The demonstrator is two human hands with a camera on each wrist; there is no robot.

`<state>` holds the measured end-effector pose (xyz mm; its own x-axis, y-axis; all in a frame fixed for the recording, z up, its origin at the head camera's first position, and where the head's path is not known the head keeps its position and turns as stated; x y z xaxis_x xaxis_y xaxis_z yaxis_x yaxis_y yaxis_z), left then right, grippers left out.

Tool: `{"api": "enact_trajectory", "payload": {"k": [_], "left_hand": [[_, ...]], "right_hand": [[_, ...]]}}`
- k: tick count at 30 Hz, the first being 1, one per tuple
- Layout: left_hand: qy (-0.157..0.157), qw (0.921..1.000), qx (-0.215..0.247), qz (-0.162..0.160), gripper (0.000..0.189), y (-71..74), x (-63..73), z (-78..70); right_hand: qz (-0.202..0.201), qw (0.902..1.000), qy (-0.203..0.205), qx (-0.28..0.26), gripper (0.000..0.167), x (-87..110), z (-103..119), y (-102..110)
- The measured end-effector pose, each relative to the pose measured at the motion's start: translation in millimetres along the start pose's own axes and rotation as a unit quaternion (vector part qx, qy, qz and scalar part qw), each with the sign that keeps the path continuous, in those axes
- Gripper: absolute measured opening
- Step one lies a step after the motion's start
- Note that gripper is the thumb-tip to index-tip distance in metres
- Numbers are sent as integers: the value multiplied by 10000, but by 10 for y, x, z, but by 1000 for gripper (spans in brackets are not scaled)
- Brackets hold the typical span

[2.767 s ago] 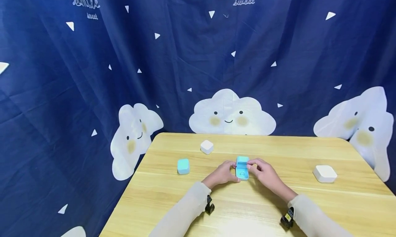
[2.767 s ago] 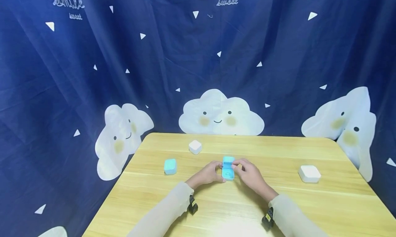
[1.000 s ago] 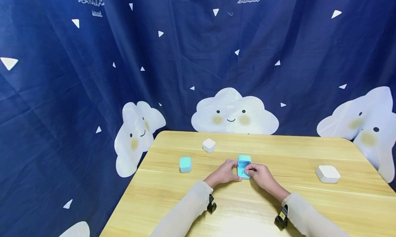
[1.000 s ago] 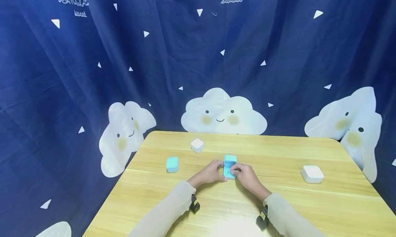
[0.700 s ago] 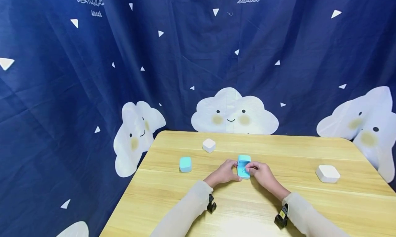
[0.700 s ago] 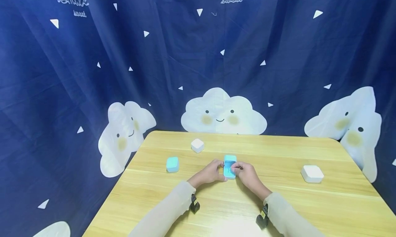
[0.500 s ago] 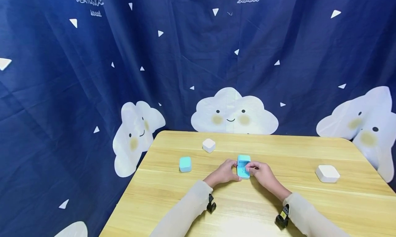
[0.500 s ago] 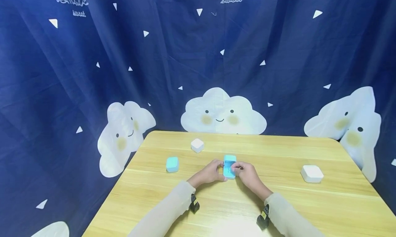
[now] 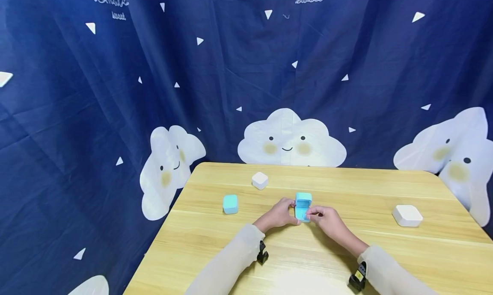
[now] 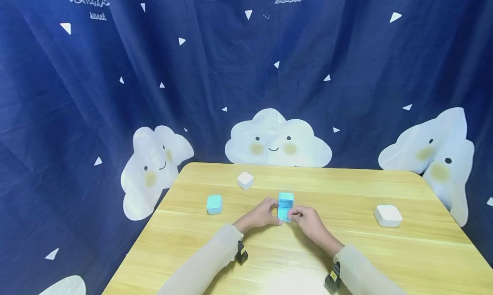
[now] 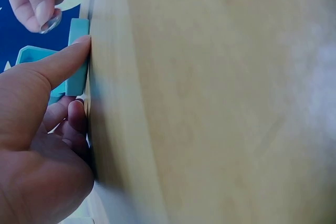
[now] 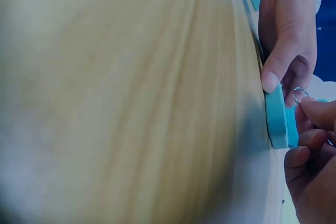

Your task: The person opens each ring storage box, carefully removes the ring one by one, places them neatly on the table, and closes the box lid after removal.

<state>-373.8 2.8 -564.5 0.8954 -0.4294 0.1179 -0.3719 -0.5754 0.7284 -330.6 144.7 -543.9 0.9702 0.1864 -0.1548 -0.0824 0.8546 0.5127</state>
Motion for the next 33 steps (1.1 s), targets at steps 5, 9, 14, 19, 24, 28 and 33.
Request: {"api": "enact_trajectory", "payload": {"k": [5,9,14,19,24,28,33], "left_hand": [[32,10000,-30,-18,53,8,2,0],[63,10000,-61,-10,55,11,10,5],[75,9998,-161,11,56,0,10,14],[21,9997,-221,-29,56,-8,-8,14],[34,9997,-243,-23,57,-15,-9,20],[43,9997,-227,-17,57,-15,-7,22],[93,9998,-185,-21,57,-12,-8,31]], "right_hand": [[143,9999,-36,-14,10,76,22,-35],[437,9990,54,109,9,148,32,-114],[741,9965,255,275,7,217,52,-199],[912,9937,471,444,8,239,94,-255],[957,9922,532,590,12,243,106,-296],[956,9921,543,602,13,240,137,-303],[1036,9915,554,561,11,237,174,-308]]}}
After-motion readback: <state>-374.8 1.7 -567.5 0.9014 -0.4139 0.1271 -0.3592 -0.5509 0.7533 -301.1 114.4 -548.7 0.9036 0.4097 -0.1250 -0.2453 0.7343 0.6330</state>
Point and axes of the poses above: each hand's wrist, its own x-axis away from the middle knuckle, its own y-axis out of the back of the hand, z = x × y, the point moved 9 cm from there along -x, towards the middle knuckle, and after that the axes turned 6 degrees about y, right-handed, at the moved point
